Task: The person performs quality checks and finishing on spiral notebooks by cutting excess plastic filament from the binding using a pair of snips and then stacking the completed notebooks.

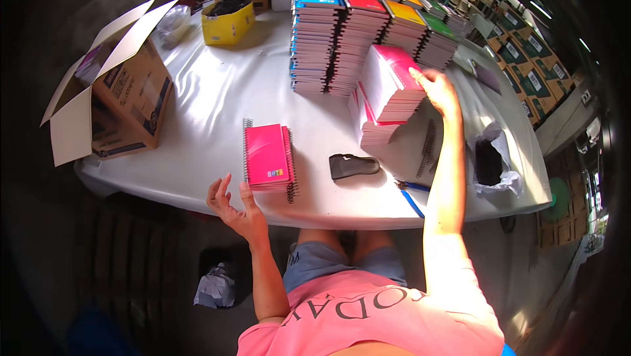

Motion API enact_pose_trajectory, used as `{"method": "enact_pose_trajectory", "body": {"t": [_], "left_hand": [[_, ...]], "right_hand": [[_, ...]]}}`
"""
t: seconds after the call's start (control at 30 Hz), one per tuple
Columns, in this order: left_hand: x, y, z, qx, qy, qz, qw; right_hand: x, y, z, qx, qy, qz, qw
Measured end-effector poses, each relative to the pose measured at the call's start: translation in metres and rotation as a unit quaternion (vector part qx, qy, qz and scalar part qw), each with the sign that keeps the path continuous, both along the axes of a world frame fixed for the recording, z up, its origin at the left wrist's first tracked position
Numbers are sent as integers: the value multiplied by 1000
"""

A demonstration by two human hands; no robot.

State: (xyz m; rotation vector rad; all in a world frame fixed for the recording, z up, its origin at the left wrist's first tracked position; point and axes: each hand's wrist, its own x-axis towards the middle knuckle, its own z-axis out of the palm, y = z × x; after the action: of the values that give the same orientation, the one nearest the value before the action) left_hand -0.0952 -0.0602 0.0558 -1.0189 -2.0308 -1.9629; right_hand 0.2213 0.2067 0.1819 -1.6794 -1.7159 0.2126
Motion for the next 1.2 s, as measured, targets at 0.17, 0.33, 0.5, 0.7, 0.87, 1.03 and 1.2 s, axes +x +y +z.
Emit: {"method": "enact_pose_trajectory", "body": {"t": [0.17,0.33,0.5,0.7,0.87,1.03,1.2], "left_hand": [[35,8,39,53,159,-42,985],[79,26,66,94,-98,-318,938],[93,40,49,108,-333,-497,794],[100,32,50,-215,332,-371,840],[123,34,1,-268,427,-346,791],[143,30,-8,-195,368,-297,860],[153,40,-45,-113,345,-193,912]], "right_hand": [[-11,-24,23,80,-71,-40,994],[-47,-112,18,190,171,133,958],[-56,-195,-69,6,277,296,914],[72,-78,-126,123,-63,-74,988],[85,-18,-158,-133,-211,-151,957],[154,30,-167,-127,-153,-146,969],[123,26,-147,-82,-44,-56,994]]}}
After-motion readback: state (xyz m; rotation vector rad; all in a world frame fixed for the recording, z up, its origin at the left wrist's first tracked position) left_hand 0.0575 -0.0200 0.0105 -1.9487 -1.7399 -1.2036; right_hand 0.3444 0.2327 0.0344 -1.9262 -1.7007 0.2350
